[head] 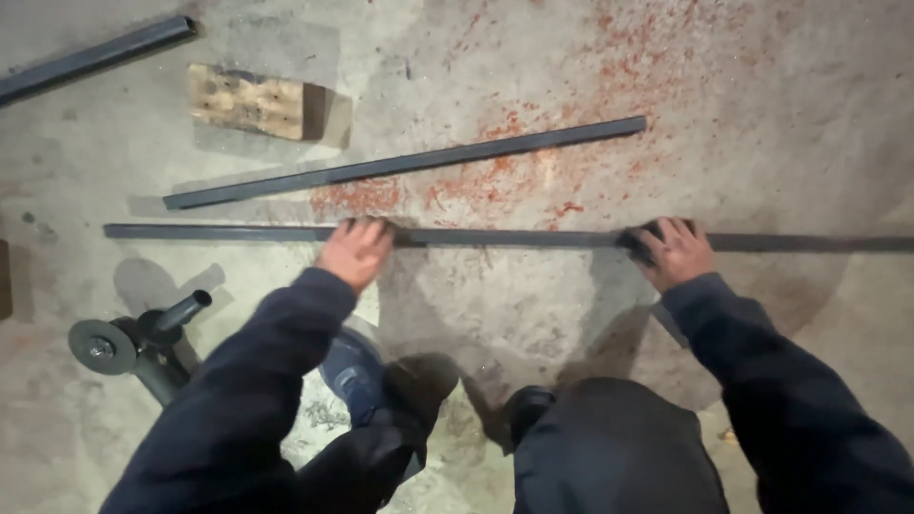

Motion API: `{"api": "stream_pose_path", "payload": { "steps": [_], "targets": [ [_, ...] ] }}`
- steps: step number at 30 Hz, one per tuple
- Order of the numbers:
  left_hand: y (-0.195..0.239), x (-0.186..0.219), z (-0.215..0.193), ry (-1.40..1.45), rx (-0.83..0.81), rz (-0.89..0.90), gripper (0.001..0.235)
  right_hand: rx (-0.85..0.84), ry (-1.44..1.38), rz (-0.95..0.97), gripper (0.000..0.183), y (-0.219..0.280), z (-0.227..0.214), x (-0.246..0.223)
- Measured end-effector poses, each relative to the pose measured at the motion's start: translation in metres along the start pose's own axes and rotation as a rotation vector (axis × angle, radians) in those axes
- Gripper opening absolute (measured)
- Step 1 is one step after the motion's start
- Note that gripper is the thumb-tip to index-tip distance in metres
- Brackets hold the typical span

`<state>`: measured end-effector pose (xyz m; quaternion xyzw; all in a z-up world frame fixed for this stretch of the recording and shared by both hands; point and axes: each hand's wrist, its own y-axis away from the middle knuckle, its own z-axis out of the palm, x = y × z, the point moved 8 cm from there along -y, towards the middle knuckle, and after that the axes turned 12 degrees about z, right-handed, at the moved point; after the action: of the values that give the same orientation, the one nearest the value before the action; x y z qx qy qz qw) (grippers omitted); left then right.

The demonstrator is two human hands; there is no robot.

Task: Measuring, marking, and cutting metal square bars using an angle grinder on a workshop floor.

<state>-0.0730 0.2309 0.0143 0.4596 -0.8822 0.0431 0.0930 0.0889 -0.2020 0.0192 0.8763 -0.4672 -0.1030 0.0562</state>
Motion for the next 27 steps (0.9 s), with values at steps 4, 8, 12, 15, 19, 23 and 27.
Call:
{"api": "stream_pose_path", "payload": {
  "steps": [4,8,12,15,19,23,27],
  "targets": [
    [0.031,-0.046,0.001,-0.063,-0.078,-0.123,0.029,-0.015,-0.066,-0.019,0.041,-0.036,0.015,-0.041],
    [0.035,-0.093,-0.020,0.064,-0.187,-0.424,0.026,0.015,-0.104,-0.103,0.050,-0.055,0.019,-0.093],
    [-0.009,-0.117,-0.067,-0.221,-0.021,-0.333,0.059,0.066,-0.182,-0.168,0.053,-0.085,0.023,-0.134],
    [-0.009,-0.129,-0.028,-0.087,-0.180,-0.265,0.044,0.090,-0.215,-0.203,0.051,-0.083,0.041,-0.164],
    [0.006,-0.135,0.008,-0.162,-0.185,-0.210,0.020,0.143,-0.229,-0.203,0.052,-0.090,0.020,-0.173],
    [-0.042,-0.064,-0.078,0.121,0.039,-0.199,0.019,0.087,-0.201,-0.042,0.094,-0.111,-0.075,-0.141],
    [-0.086,0.007,-0.066,0.760,0.327,-0.102,0.026,-0.103,0.163,-0.301,0.091,-0.100,-0.101,-0.103]
  ]
}}
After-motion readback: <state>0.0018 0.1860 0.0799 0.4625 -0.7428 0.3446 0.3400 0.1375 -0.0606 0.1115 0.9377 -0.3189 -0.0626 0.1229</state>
